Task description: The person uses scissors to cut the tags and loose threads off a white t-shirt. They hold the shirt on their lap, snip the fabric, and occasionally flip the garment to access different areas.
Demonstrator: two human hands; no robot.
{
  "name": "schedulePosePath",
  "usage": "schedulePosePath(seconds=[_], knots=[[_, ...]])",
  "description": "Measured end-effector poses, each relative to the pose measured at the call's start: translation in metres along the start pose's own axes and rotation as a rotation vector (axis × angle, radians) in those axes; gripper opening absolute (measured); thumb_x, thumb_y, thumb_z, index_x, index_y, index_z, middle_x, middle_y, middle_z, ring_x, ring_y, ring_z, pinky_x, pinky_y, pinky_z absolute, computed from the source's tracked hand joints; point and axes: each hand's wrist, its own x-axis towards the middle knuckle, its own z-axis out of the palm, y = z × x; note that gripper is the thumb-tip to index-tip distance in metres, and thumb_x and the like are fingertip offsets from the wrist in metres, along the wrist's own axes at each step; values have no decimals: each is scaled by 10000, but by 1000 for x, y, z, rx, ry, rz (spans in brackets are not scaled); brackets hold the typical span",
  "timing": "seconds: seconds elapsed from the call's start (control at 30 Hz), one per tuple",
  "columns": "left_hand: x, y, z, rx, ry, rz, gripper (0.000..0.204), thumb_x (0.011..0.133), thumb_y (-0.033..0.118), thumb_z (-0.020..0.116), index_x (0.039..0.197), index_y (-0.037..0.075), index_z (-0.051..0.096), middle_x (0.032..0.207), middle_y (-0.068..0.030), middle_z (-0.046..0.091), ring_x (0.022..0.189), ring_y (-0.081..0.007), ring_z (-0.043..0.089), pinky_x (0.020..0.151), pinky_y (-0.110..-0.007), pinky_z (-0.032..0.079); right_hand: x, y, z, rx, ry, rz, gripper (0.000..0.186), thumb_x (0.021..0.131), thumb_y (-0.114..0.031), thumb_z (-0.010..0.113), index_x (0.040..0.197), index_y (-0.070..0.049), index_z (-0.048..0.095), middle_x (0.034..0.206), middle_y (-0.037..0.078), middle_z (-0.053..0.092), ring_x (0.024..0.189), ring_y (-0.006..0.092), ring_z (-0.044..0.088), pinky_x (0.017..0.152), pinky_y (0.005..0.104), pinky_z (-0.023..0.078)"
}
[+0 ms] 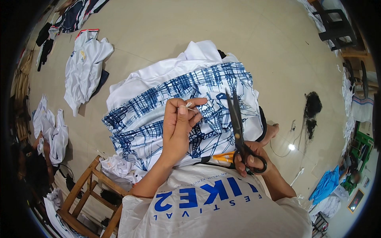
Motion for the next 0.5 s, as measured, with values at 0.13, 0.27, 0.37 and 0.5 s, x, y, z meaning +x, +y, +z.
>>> schedulePosePath(seconds=[0.13,0.27,0.37,0.5], knots=[[4,0,1,-174,-17,8,98,1163,238,399,1146,156,450,1406,-280,587,897,-55,576,911,-237,521,-4,-5,-4,-127,-28,92,521,887,-442,849,969,7,597,731,69,628,572,148,629,538,270,517],[6,1,1,-280,-35,-13,93,1159,226,406,1181,159,466,1443,-313,550,991,-86,634,970,-275,552,-3,-2,-9,-132,-19,136,518,881,-418,859,969,23,602,723,62,623,561,142,632,520,256,513],[7,-4,-5,-308,-73,17,103,1157,218,407,1196,154,477,1452,-315,544,1026,-98,649,998,-293,564,-3,-2,-11,-144,-4,168,510,887,-406,856,966,30,603,711,55,616,551,142,630,508,255,504],[6,-2,-1,-313,-48,16,105,1154,203,412,1199,144,487,1471,-322,528,1037,-103,651,1005,-294,571,-1,-1,-10,-125,-19,165,480,898,-376,850,955,30,601,698,51,608,546,141,624,500,259,494]])
